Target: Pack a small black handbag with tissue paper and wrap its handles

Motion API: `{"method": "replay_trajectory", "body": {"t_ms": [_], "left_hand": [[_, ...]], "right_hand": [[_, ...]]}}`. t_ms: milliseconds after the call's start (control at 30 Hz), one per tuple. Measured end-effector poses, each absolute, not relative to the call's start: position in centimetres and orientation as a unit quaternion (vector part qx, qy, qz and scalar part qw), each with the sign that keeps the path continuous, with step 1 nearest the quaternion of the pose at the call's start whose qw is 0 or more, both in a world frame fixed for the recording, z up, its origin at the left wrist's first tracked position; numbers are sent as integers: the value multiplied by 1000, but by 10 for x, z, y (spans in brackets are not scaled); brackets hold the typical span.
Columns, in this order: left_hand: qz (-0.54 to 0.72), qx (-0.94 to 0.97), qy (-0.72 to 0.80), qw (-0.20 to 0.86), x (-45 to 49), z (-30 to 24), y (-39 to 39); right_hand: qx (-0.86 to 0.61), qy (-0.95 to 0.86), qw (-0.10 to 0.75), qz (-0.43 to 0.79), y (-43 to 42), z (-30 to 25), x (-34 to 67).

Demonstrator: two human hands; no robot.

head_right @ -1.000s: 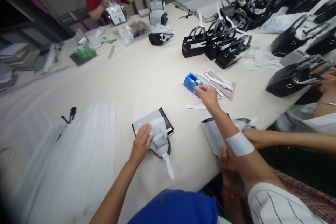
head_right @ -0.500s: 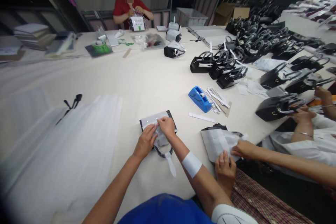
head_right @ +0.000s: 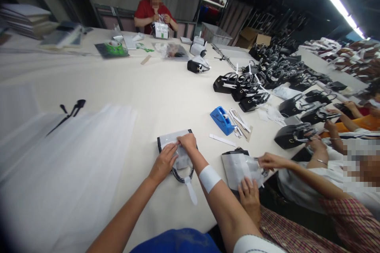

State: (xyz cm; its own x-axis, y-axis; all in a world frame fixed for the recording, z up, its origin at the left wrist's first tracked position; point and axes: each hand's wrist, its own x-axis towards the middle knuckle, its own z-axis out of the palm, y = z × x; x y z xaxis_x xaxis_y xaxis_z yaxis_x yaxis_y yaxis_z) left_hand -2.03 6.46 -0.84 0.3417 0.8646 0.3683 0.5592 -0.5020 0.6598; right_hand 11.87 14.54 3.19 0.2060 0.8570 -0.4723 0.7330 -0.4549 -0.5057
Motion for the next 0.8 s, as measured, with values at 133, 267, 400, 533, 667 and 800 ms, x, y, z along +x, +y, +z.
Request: {"method": "replay_trajectory", "body": {"t_ms": [133,267,400,533,667,800], "left_hand": [[355,790,453,211,-19,-11,65],[367,789,450,201,-18,-15,66],[381,791,438,192,-19,-18,68],[379,794,435,190,-20,-16,68],[375,792,444,185,-20,-17,67],[377,791,446,180,-19,-21,69]], "right_hand": [[-803,-449,57,387,162,31,118],[-789,-449,-89,409,186,35,113],[-773,-443,-164,423,209,41,107],[-767,-448,-188,419,219,46,99],[-757,-473,-184,411,217,48,98],[-740,-525,-130,400,211,47,105]]}}
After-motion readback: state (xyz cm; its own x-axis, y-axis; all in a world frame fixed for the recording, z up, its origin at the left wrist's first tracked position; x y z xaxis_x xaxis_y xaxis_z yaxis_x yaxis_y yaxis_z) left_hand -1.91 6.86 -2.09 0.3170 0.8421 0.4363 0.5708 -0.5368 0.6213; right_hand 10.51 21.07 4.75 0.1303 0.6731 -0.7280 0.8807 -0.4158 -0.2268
